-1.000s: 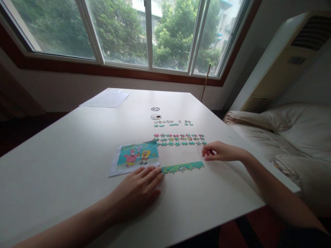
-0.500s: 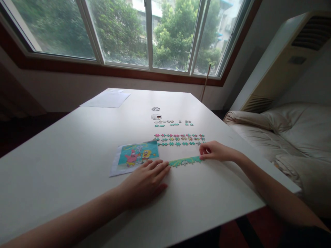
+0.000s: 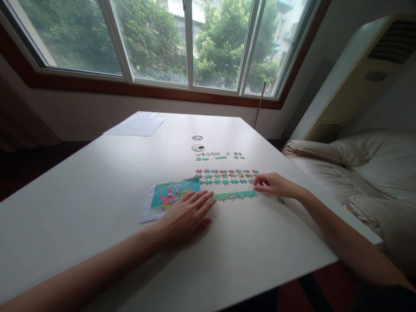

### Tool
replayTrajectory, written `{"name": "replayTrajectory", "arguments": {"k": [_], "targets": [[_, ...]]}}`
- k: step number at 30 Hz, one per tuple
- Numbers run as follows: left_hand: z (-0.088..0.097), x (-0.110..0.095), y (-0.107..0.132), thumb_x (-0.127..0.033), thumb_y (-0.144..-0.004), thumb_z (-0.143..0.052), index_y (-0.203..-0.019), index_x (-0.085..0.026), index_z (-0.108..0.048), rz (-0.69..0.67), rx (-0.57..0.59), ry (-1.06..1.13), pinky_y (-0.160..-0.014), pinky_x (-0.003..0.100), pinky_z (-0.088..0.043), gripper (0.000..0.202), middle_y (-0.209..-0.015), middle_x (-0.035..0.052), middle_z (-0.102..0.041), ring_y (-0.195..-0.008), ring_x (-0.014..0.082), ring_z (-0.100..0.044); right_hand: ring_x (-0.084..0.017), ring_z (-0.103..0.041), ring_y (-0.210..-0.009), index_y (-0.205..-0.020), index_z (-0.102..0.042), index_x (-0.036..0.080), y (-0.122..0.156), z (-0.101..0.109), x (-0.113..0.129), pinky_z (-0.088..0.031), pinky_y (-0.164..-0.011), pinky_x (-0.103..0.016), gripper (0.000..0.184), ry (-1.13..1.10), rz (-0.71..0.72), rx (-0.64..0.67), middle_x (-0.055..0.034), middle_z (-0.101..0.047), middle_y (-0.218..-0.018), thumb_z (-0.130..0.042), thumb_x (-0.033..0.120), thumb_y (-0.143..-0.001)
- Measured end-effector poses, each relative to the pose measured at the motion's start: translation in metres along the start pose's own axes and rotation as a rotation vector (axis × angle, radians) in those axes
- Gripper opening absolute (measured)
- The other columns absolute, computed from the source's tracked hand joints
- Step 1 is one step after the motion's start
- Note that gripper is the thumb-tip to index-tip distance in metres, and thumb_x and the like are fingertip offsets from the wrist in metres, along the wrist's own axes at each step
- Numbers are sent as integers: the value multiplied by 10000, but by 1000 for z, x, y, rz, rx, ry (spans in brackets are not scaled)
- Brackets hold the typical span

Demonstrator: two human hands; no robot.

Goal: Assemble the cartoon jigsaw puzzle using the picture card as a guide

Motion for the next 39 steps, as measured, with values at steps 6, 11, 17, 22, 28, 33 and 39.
{"name": "replayTrajectory", "arguments": {"k": [6, 11, 17, 22, 28, 33, 39], "targets": [[6, -9, 24, -211, -877, -448, -1261, -109, -461, 138, -29, -58, -951, 448, -394, 397, -1262, 155, -519, -1144, 298, -474, -144, -517, -638, -834, -630, 165, 15, 28, -38, -390, -617, -256, 345, 72, -122, 27, -39, -615, -751, -508, 483, -775], [4, -12, 30, -180, -864, -428, -1209, -106, -512, 195, -7, -32, -888, 450, -441, 363, -1200, 161, -555, -1074, 306, -514, -176, -577, -714, -901, -627, 153, 27, 23, -71, -414, -627, -253, 399, 40, -192, 166, -61, -639, -814, -584, 496, -701], [6, -19, 29, -174, -867, -424, -1199, -116, -522, 230, 20, -60, -868, 465, -437, 351, -1189, 170, -560, -1090, 325, -508, -180, -573, -709, -858, -606, 146, 29, 12, -86, -425, -622, -254, 386, -14, -235, 248, -57, -629, -773, -630, 475, -657], [3, -22, 29, -184, -877, -411, -1225, -123, -507, 250, 64, -88, -863, 466, -442, 367, -1212, 164, -553, -1111, 329, -497, -173, -554, -690, -813, -600, 153, 23, 11, -83, -414, -612, -256, 365, -32, -228, 222, -48, -626, -747, -614, 488, -669], [3, -22, 27, -197, -883, -415, -1228, -124, -510, 253, 71, -88, -876, 461, -441, 365, -1218, 158, -553, -1123, 324, -494, -160, -531, -660, -794, -603, 164, 20, 8, -71, -391, -589, -251, 357, -15, -196, 207, -31, -613, -723, -596, 504, -686], [3, -21, 27, -199, -881, -426, -1230, -130, -509, 256, 74, -81, -882, 460, -438, 365, -1224, 159, -550, -1126, 321, -496, -139, -501, -633, -760, -599, 164, 21, 0, -37, -363, -568, -236, 320, -36, -110, 247, -12, -581, -694, -595, 478, -698], [5, -22, 28, -201, -888, -400, -1227, -123, -508, 252, 50, -83, -882, 466, -437, 365, -1226, 157, -550, -1121, 322, -499, -106, -452, -603, -723, -560, 165, 22, -21, 27, -323, -547, -216, 264, -34, 73, 271, 12, -534, -664, -565, 425, -770]]}}
Point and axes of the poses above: each hand's wrist, its own y-axis away from the middle knuckle, its own z-axis out of the back of the hand, x = y × z, the point moved 8 cm from there along -y, towards the middle knuckle
